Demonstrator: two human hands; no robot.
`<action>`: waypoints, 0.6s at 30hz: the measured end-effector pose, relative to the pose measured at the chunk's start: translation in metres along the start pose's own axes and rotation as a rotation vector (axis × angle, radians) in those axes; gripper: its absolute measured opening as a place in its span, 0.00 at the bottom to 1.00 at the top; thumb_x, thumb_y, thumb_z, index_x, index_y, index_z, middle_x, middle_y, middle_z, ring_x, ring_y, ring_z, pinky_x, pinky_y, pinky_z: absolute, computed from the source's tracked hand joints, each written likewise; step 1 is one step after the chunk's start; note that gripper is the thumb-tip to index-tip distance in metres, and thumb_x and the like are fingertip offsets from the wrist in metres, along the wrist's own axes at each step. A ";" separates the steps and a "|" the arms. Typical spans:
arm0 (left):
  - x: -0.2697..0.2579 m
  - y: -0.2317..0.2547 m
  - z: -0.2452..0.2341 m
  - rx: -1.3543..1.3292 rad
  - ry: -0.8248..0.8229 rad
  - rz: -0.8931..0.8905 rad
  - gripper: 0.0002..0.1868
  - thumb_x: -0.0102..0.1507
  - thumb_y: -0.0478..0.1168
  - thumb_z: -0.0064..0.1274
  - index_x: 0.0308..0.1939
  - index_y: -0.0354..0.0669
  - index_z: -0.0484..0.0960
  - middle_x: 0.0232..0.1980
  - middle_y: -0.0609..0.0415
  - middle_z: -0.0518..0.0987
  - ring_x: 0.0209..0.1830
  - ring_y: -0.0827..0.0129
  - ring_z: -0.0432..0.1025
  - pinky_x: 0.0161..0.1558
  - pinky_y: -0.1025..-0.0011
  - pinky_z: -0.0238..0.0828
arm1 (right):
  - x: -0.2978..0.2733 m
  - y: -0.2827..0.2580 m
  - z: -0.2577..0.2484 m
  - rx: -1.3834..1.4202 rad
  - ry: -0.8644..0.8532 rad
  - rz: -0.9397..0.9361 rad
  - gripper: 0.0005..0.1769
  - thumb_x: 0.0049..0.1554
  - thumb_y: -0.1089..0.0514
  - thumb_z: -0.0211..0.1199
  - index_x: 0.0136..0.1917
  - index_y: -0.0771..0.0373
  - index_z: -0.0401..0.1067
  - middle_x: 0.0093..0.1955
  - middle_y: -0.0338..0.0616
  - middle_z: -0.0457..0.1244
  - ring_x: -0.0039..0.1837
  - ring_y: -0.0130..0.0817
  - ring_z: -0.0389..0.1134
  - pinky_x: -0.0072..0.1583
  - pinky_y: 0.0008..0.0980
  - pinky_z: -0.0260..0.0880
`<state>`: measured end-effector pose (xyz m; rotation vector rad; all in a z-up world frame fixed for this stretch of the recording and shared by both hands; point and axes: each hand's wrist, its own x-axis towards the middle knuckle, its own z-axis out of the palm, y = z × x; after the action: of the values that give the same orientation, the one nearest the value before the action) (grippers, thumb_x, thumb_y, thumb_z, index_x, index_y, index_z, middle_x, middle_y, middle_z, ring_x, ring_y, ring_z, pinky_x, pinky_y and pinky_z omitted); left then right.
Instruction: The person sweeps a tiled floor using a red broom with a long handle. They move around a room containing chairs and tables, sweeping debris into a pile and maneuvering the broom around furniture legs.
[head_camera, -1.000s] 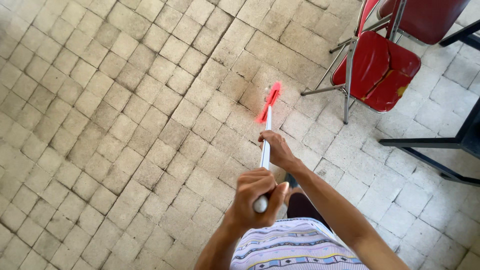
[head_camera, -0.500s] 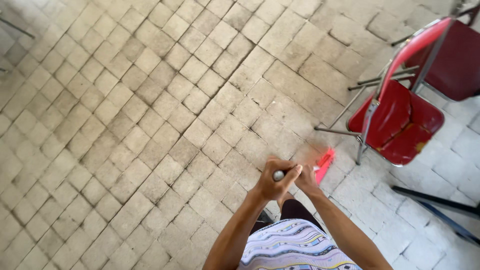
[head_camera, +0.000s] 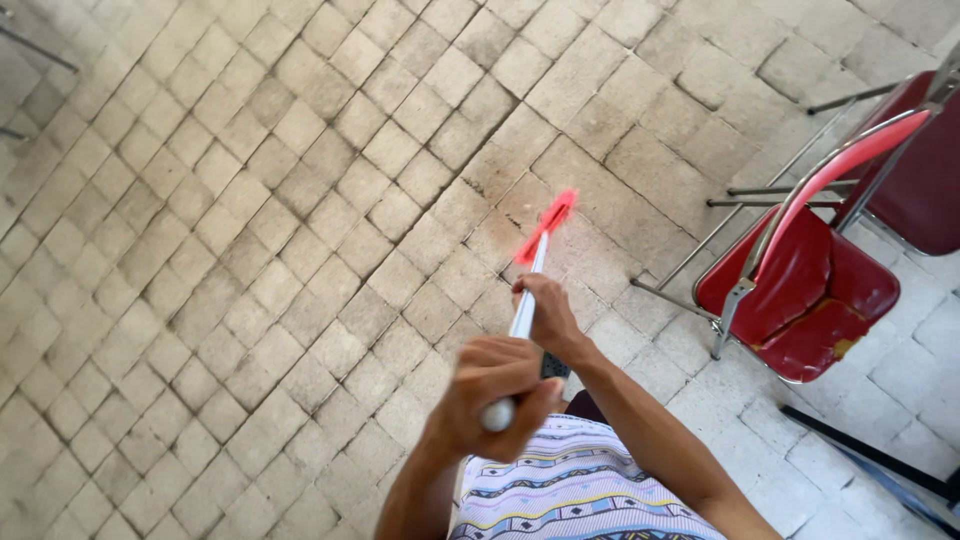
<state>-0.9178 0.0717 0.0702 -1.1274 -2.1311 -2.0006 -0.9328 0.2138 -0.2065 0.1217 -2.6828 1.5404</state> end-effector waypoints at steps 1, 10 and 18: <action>0.008 -0.004 -0.007 -0.018 0.042 -0.001 0.19 0.60 0.29 0.52 0.16 0.40 0.64 0.16 0.55 0.65 0.14 0.68 0.60 0.23 0.66 0.54 | 0.002 -0.003 -0.004 -0.008 -0.030 0.050 0.05 0.51 0.65 0.65 0.43 0.65 0.73 0.44 0.54 0.68 0.49 0.55 0.71 0.48 0.47 0.70; 0.050 -0.134 0.001 -0.351 0.306 -0.263 0.21 0.68 0.29 0.46 0.19 0.34 0.69 0.17 0.58 0.68 0.16 0.77 0.63 0.29 0.72 0.66 | 0.034 0.131 -0.050 -0.412 0.012 0.239 0.05 0.47 0.62 0.67 0.38 0.63 0.74 0.41 0.57 0.68 0.49 0.59 0.69 0.49 0.55 0.69; 0.101 -0.276 -0.008 -0.570 0.374 -0.475 0.23 0.70 0.32 0.47 0.18 0.38 0.65 0.18 0.59 0.65 0.18 0.77 0.60 0.26 0.73 0.57 | 0.112 0.217 -0.015 -0.405 0.234 0.479 0.03 0.45 0.63 0.67 0.37 0.61 0.75 0.40 0.57 0.68 0.47 0.60 0.70 0.48 0.55 0.71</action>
<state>-1.1329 0.1338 -0.1197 -0.1969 -1.7977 -2.8565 -1.0644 0.3306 -0.3763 -0.7116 -2.8801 0.9586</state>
